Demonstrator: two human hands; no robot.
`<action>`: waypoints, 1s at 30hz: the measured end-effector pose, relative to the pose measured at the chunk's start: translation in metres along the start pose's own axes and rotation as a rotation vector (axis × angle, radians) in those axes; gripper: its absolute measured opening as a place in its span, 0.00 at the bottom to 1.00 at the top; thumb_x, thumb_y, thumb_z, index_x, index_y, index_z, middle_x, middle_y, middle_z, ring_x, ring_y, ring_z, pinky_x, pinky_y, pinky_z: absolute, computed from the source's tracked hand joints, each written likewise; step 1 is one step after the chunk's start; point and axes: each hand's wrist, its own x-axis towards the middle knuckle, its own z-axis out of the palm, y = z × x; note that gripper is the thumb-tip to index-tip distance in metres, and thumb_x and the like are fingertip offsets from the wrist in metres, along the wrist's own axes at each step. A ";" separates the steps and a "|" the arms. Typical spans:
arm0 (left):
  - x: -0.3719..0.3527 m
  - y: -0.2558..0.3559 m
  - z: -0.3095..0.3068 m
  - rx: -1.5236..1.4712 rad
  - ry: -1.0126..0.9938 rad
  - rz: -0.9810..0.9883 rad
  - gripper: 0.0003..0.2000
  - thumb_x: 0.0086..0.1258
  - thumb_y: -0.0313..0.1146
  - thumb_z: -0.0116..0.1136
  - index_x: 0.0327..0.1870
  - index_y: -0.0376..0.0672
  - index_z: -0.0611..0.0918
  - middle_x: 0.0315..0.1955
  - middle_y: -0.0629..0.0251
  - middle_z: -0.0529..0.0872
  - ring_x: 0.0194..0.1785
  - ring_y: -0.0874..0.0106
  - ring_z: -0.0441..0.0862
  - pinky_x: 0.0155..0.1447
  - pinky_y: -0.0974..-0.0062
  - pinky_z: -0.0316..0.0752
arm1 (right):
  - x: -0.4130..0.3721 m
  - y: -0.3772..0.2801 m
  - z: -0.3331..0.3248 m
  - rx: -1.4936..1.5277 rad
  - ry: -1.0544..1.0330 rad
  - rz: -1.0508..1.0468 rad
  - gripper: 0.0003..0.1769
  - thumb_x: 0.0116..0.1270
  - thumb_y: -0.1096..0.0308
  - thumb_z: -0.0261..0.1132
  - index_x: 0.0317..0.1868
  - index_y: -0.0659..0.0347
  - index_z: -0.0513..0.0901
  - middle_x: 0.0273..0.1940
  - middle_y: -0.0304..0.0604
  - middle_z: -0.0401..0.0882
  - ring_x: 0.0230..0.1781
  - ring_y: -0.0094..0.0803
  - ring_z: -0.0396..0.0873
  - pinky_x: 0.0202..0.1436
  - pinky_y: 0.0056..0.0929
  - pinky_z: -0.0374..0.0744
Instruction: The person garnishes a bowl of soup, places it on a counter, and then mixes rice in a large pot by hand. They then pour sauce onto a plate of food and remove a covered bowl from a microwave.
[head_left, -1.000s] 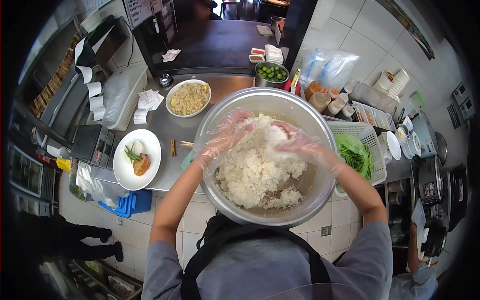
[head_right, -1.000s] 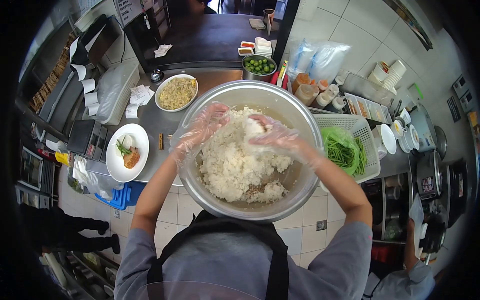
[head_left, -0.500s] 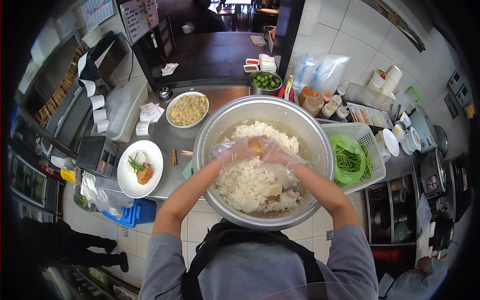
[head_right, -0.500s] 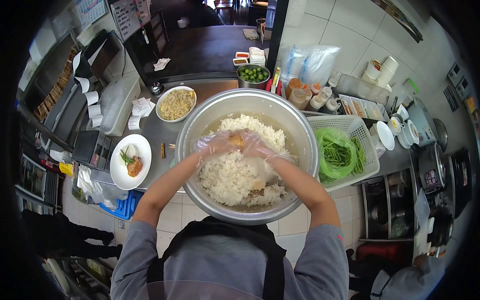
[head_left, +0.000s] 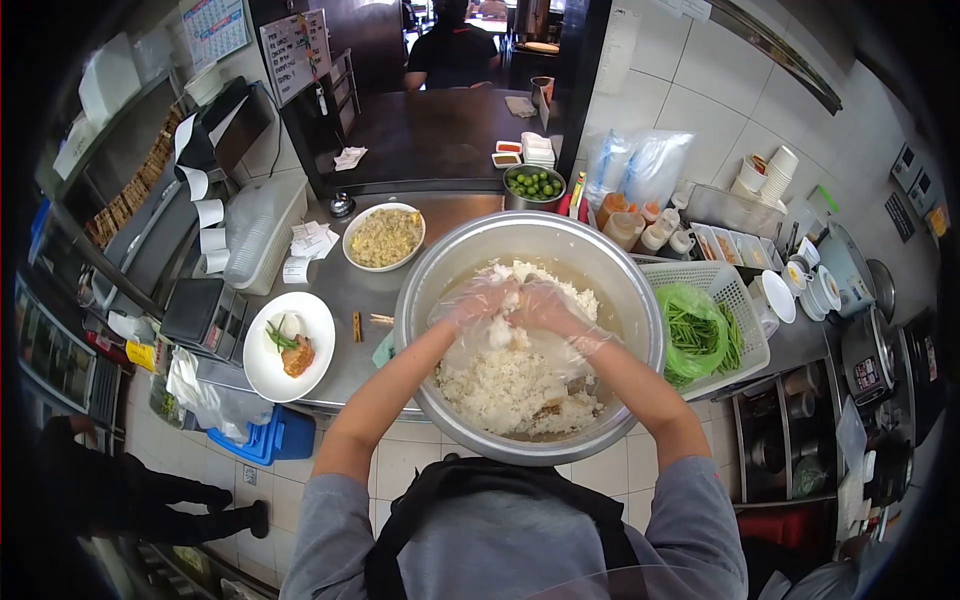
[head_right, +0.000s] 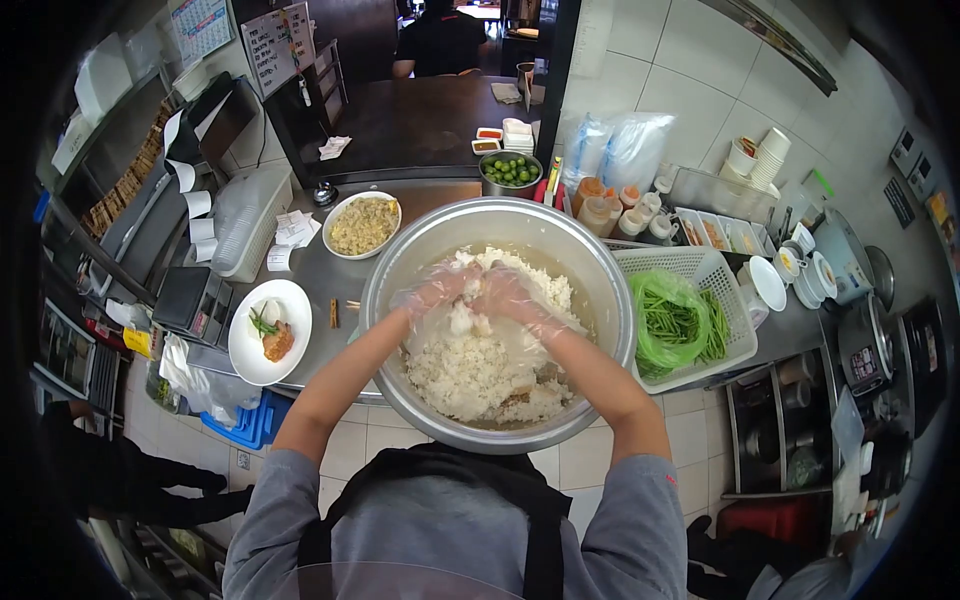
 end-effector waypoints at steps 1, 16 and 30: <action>0.004 -0.006 -0.002 -0.119 -0.099 -0.030 0.25 0.58 0.48 0.59 0.51 0.40 0.75 0.45 0.56 0.77 0.50 0.62 0.74 0.52 0.70 0.70 | -0.002 -0.005 -0.006 -0.028 -0.079 -0.010 0.40 0.44 0.47 0.68 0.54 0.66 0.70 0.51 0.60 0.68 0.54 0.48 0.68 0.58 0.38 0.68; -0.034 0.009 -0.010 -0.664 -0.370 -0.114 0.37 0.59 0.41 0.60 0.66 0.41 0.54 0.61 0.57 0.61 0.58 0.65 0.67 0.58 0.68 0.67 | -0.019 0.008 0.007 0.651 0.164 -0.099 0.35 0.54 0.62 0.68 0.61 0.60 0.65 0.59 0.47 0.65 0.60 0.33 0.63 0.62 0.29 0.61; -0.014 0.005 0.004 -0.139 -0.265 0.091 0.25 0.66 0.52 0.46 0.58 0.45 0.69 0.43 0.58 0.74 0.44 0.71 0.71 0.42 0.71 0.70 | -0.017 0.073 0.047 0.337 0.169 0.056 0.24 0.60 0.63 0.63 0.55 0.61 0.69 0.35 0.37 0.75 0.33 0.20 0.72 0.34 0.19 0.73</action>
